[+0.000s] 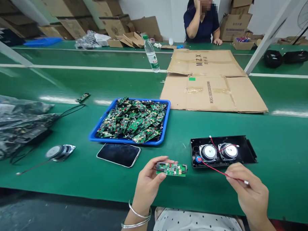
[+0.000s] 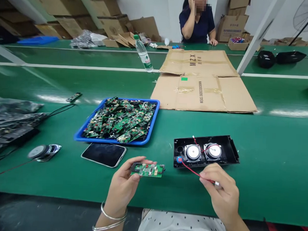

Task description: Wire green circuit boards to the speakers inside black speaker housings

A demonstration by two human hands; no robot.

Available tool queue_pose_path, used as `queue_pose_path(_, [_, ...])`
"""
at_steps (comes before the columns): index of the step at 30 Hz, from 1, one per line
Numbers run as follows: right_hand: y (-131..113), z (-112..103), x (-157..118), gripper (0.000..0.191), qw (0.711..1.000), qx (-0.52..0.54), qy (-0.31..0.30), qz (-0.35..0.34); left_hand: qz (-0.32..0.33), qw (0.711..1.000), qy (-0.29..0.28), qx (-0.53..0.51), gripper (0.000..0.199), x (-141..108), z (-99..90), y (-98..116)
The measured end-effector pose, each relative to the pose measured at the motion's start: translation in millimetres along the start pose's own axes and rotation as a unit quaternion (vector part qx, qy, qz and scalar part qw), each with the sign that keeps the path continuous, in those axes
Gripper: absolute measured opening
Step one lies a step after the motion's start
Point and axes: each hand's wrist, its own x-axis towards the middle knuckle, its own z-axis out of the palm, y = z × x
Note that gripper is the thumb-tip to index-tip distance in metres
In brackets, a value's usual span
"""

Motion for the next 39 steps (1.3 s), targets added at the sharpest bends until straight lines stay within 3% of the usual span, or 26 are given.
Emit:
queue_pose_path(3, [3.6, 11.4, 9.2, 0.016, 0.993, 0.103, 0.01, 0.057, -0.003, 0.999, 0.004, -0.034, 0.051, 0.5, 9.3, 2.3])
queue_pose_path(6, [-0.8, 23.0, 17.4, 0.021, 0.974, 0.19, -0.041, 0.121, 0.018, 0.998, -0.007, -0.053, 0.047, 0.7, 20.8, 3.1])
queue_pose_path(9, [-10.6, 33.4, 22.3, 0.013, 0.978, 0.101, -0.113, 0.146, 0.038, 0.998, -0.032, -0.033, 0.045, 0.5, 32.0, 3.8])
queue_pose_path(12, [-18.3, 41.9, 23.2, 0.011, 0.984, -0.018, -0.148, 0.095, 0.072, 0.996, -0.052, 0.008, 0.043, -0.4, 39.7, 5.4])
queue_pose_path(20, [-20.5, 57.3, 18.1, 0.013, 0.993, -0.073, -0.093, 0.003, 0.145, 0.981, -0.085, 0.094, 0.046, -4.4, 47.4, 5.0])
queue_pose_path(27, [-20.5, 58.0, 20.2, 0.016, 0.994, -0.072, -0.077, 0.034, 0.254, 0.937, -0.086, 0.223, 0.043, -2.4, 49.3, 6.3])
queue_pose_path(31, [-20.1, 57.2, 20.1, 0.018, 0.992, -0.049, -0.08, 0.08, 0.314, 0.913, -0.088, 0.246, 0.044, -1.7, 52.1, 7.5])
queue_pose_path(39, [-18.9, 58.0, 18.1, 0.016, 0.992, -0.064, -0.072, 0.078, 0.309, 0.914, -0.088, 0.248, 0.041, -1.3, 53.0, 5.7])
